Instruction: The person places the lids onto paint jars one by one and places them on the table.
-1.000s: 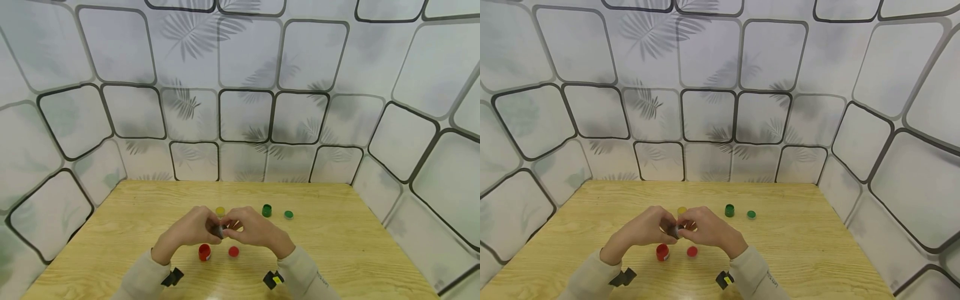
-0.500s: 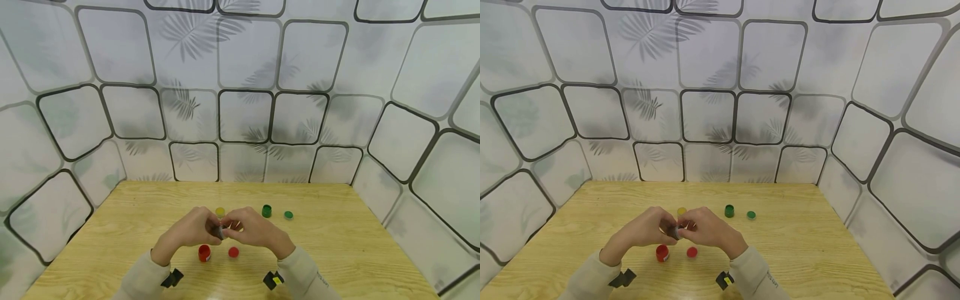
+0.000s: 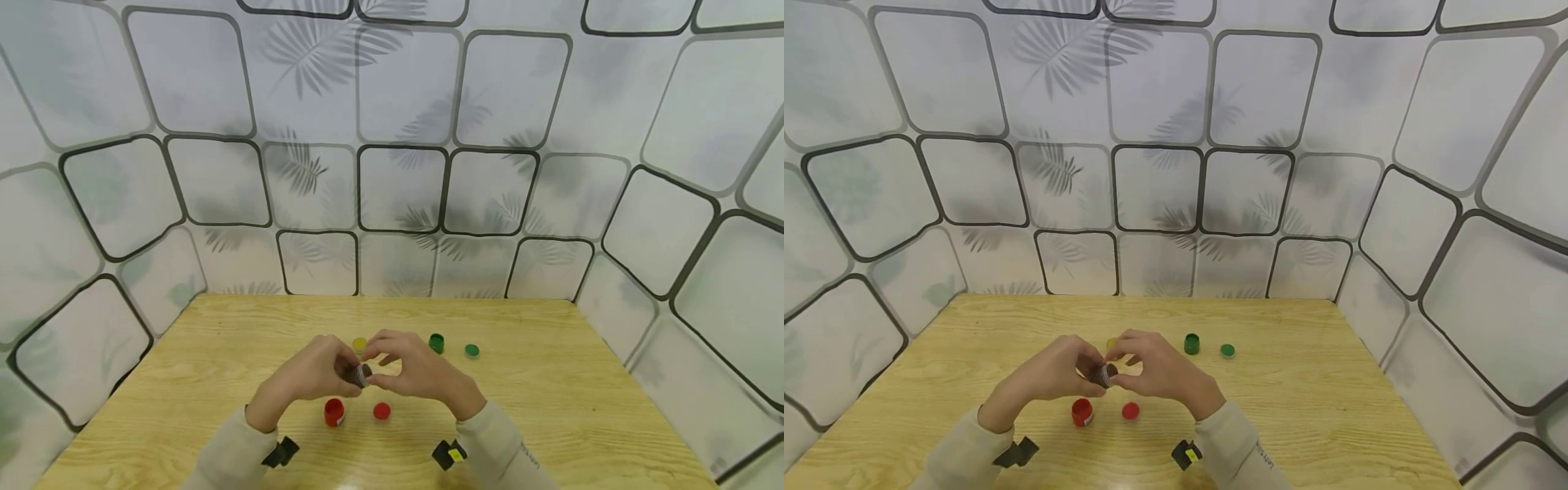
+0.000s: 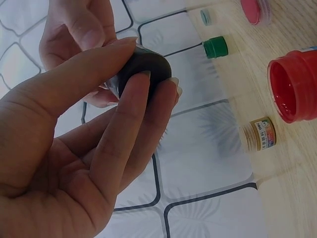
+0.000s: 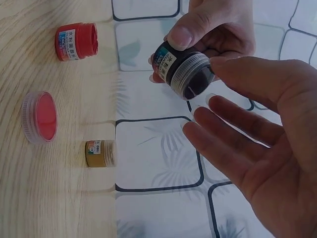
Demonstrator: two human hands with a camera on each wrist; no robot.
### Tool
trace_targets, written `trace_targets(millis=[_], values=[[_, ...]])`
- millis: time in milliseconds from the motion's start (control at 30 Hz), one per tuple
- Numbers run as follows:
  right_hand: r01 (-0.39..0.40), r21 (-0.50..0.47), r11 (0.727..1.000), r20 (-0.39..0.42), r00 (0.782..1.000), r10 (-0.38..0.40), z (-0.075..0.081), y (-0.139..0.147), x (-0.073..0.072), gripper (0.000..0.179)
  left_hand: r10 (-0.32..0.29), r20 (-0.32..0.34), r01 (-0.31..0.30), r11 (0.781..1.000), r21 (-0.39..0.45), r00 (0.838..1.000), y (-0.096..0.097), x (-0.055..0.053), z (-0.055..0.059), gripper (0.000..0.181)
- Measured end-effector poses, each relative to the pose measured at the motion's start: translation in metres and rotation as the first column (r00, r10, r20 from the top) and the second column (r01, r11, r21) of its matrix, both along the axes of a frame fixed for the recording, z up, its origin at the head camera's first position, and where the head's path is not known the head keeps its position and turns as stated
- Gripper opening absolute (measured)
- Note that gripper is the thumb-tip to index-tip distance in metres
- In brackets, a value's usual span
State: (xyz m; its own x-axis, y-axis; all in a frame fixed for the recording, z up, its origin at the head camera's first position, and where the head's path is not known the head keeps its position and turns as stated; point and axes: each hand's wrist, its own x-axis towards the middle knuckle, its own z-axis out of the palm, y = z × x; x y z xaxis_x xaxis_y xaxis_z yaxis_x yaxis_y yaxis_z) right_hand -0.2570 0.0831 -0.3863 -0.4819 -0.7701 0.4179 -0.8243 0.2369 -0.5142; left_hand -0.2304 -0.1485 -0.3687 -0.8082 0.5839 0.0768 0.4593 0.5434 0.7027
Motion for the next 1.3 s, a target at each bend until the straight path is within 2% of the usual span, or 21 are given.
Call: trace_targets(millis=[200,533,867,1000,1300], values=[[-0.021,0.017,1.000,-0.015,1.000,0.022,-0.0006,-0.0005,0.0000,0.028,0.000,0.001,0.000,1.000,0.012,1.000,-0.0005,-0.0001,0.0000,0.013],[-0.003,0.042,0.999,0.095,0.995,-0.001,-0.0006,-0.0013,0.0002,0.023,-0.002,0.015,0.001,1.000,0.019,1.000,0.0015,0.0003,-0.0002,0.013],[-0.027,0.035,0.999,0.116,0.993,0.022,-0.0017,-0.0005,-0.0007,0.021,-0.003,0.011,0.003,1.000,0.015,1.000,0.0034,0.0008,-0.0004,0.011],[-0.018,0.042,0.999,0.144,0.989,0.012,-0.0014,-0.0006,-0.0007,0.019,-0.006,0.013,0.006,1.000,0.018,1.000,0.0037,0.0008,-0.0008,0.011],[0.005,0.065,0.998,0.152,0.988,-0.015,0.0008,-0.0007,0.0002,0.019,-0.010,0.017,0.009,1.000,0.021,1.000,0.0040,0.0000,-0.0028,0.011]])
